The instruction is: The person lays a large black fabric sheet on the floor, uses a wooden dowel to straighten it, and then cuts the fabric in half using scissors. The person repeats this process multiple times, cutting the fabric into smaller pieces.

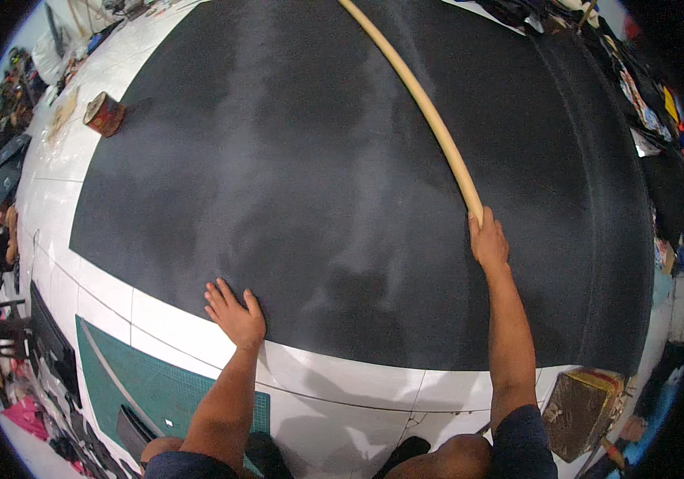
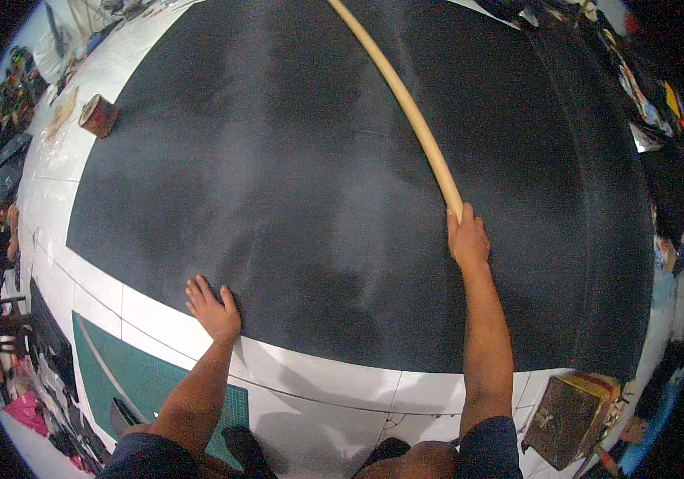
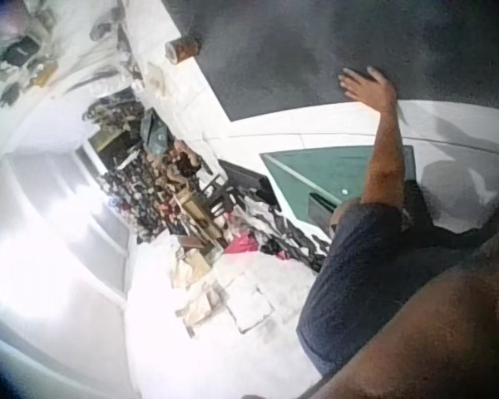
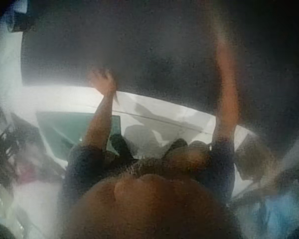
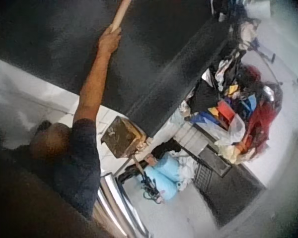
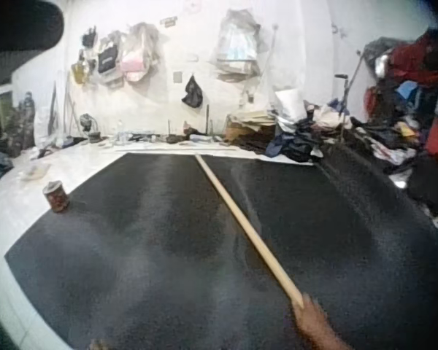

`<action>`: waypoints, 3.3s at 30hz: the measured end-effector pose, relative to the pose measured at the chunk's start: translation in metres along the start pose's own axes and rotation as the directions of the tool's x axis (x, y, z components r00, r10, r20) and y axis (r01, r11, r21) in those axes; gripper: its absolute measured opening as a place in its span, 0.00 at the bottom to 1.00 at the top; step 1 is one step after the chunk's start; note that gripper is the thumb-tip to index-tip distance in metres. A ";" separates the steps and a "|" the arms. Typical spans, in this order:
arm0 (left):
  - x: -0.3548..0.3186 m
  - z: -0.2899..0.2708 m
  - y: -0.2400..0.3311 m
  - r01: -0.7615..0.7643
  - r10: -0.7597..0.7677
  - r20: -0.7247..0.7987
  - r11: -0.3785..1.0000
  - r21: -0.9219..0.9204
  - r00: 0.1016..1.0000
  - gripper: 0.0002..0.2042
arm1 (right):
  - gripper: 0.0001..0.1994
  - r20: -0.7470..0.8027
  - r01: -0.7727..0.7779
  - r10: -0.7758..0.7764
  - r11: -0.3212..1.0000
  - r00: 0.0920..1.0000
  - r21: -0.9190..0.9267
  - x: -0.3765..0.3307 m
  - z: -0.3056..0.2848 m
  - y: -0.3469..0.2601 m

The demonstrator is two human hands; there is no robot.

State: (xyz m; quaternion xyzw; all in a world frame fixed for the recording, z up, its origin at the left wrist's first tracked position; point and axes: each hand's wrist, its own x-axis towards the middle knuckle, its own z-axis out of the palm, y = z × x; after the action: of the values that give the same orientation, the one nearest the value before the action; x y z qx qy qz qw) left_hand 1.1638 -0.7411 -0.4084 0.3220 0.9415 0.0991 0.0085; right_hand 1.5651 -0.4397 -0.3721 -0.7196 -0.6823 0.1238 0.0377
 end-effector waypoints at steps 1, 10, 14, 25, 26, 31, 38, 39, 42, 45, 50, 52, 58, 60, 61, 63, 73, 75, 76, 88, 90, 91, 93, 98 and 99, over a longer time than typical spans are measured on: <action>0.000 0.000 0.001 0.006 -0.006 0.008 1.000 0.005 1.000 0.33 | 0.25 0.003 -0.032 0.032 0.999 0.999 -0.001 0.002 -0.002 0.006; -0.001 0.002 0.000 0.000 0.000 -0.034 1.000 0.008 0.999 0.32 | 0.26 -0.063 -0.253 0.255 0.967 0.965 0.035 -0.029 -0.009 0.084; 0.000 0.001 -0.008 0.013 -0.013 -0.014 1.000 0.015 1.000 0.33 | 0.27 0.067 -0.319 0.313 0.943 0.947 0.093 -0.036 -0.019 0.057; 0.001 -0.003 -0.002 0.021 -0.021 -0.009 0.999 -0.042 1.000 0.34 | 0.31 0.001 0.285 -0.285 0.959 0.959 0.005 -0.007 0.031 -0.179; 0.001 -0.005 -0.002 0.029 -0.029 -0.002 0.999 -0.043 1.000 0.34 | 0.29 0.120 0.285 -0.283 0.959 0.952 0.003 -0.003 0.033 -0.217; 0.001 -0.003 -0.005 0.032 -0.032 0.006 0.999 -0.039 0.999 0.35 | 0.30 0.132 0.490 -0.512 0.855 0.849 0.167 -0.022 0.086 -0.363; 0.003 -0.001 -0.006 0.043 -0.042 0.026 0.996 -0.072 0.999 0.35 | 0.30 0.108 0.648 -0.654 0.756 0.749 0.087 -0.058 0.108 -0.417; 0.002 -0.003 -0.005 0.044 -0.042 0.029 0.996 -0.078 0.999 0.35 | 0.30 0.098 0.644 -0.647 0.762 0.756 0.067 -0.057 0.107 -0.410; 0.004 -0.007 -0.006 0.049 -0.047 0.034 0.998 -0.049 0.998 0.35 | 0.30 0.078 0.630 -0.628 0.777 0.774 0.000 -0.042 0.096 -0.381; 0.004 -0.006 -0.005 0.040 -0.037 0.037 0.997 -0.065 0.999 0.35 | 0.28 -0.018 0.568 -0.569 0.822 0.822 -0.033 -0.024 0.087 -0.342; 0.004 -0.002 -0.005 0.033 -0.032 0.005 0.996 -0.083 0.999 0.34 | 0.29 -0.010 0.317 -0.318 0.948 0.948 -0.028 0.004 0.057 -0.249; 0.004 -0.002 -0.005 0.019 -0.020 -0.012 0.997 -0.075 1.000 0.34 | 0.30 0.009 0.197 -0.197 0.980 0.980 -0.001 0.004 0.041 -0.194; -0.002 0.000 -0.005 -0.013 0.010 -0.056 0.998 -0.055 0.998 0.33 | 0.30 -0.022 -0.035 0.037 0.995 0.999 0.092 -0.048 0.004 -0.001; -0.004 0.001 -0.002 -0.017 0.012 -0.059 0.997 -0.071 0.998 0.33 | 0.30 -0.028 -0.102 0.105 0.990 0.994 0.093 -0.063 -0.005 0.047; -0.003 0.000 -0.003 -0.014 0.010 -0.055 0.997 -0.071 0.998 0.33 | 0.30 -0.018 -0.135 0.138 0.986 0.990 0.093 -0.070 -0.009 0.060; -0.004 0.003 -0.005 0.002 -0.005 -0.045 0.997 -0.075 0.999 0.33 | 0.29 -0.041 -0.141 0.147 0.984 0.988 0.110 -0.087 -0.007 0.077; -0.003 0.001 -0.022 -0.112 0.110 -0.021 0.975 -0.193 0.994 0.39 | 0.32 0.029 0.182 -0.181 0.983 0.983 -0.032 -0.205 -0.013 0.051; -0.004 0.001 -0.030 -0.162 0.162 -0.015 0.969 -0.185 0.987 0.40 | 0.33 0.096 0.314 -0.306 0.945 0.947 -0.086 -0.218 -0.011 0.049; -0.007 0.001 -0.034 -0.193 0.195 -0.009 0.965 -0.176 0.981 0.40 | 0.33 0.129 0.376 -0.363 0.921 0.923 -0.101 -0.226 -0.007 0.049; -0.072 -0.027 -0.101 0.053 -0.097 -0.094 0.921 -0.386 0.991 0.37 | 0.32 0.496 0.779 -0.691 0.626 0.525 0.047 -0.341 -0.007 0.031; -0.078 -0.050 -0.086 0.356 -0.391 -0.031 0.867 -0.348 0.920 0.36 | 0.32 0.527 0.796 -0.718 0.594 0.455 0.121 -0.352 -0.004 0.007; -0.083 -0.066 -0.075 0.496 -0.525 -0.007 0.808 -0.318 0.851 0.36 | 0.32 0.539 0.800 -0.730 0.578 0.420 0.161 -0.356 -0.002 -0.006; -0.092 -0.072 -0.059 0.624 -0.603 0.178 0.702 -0.344 0.777 0.46 | 0.33 0.598 0.784 -0.695 0.597 0.400 0.169 -0.369 0.002 -0.026; -0.057 -0.014 -0.171 0.698 -0.652 0.266 0.598 -0.394 0.710 0.44 | 0.32 0.539 0.777 -0.798 0.512 0.271 0.367 -0.389 0.027 -0.047; -0.051 -0.014 -0.177 0.703 -0.647 0.284 0.604 -0.375 0.707 0.40 | 0.30 0.549 0.820 -0.805 0.461 0.225 0.339 -0.388 0.020 -0.038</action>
State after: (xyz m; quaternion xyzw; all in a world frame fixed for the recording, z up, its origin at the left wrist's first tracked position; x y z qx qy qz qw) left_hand 1.0958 -0.9117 -0.4315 -0.0641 0.9392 0.2873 0.1768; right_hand 1.5084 -0.8240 -0.3341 -0.1670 -0.9218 0.3168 -0.1486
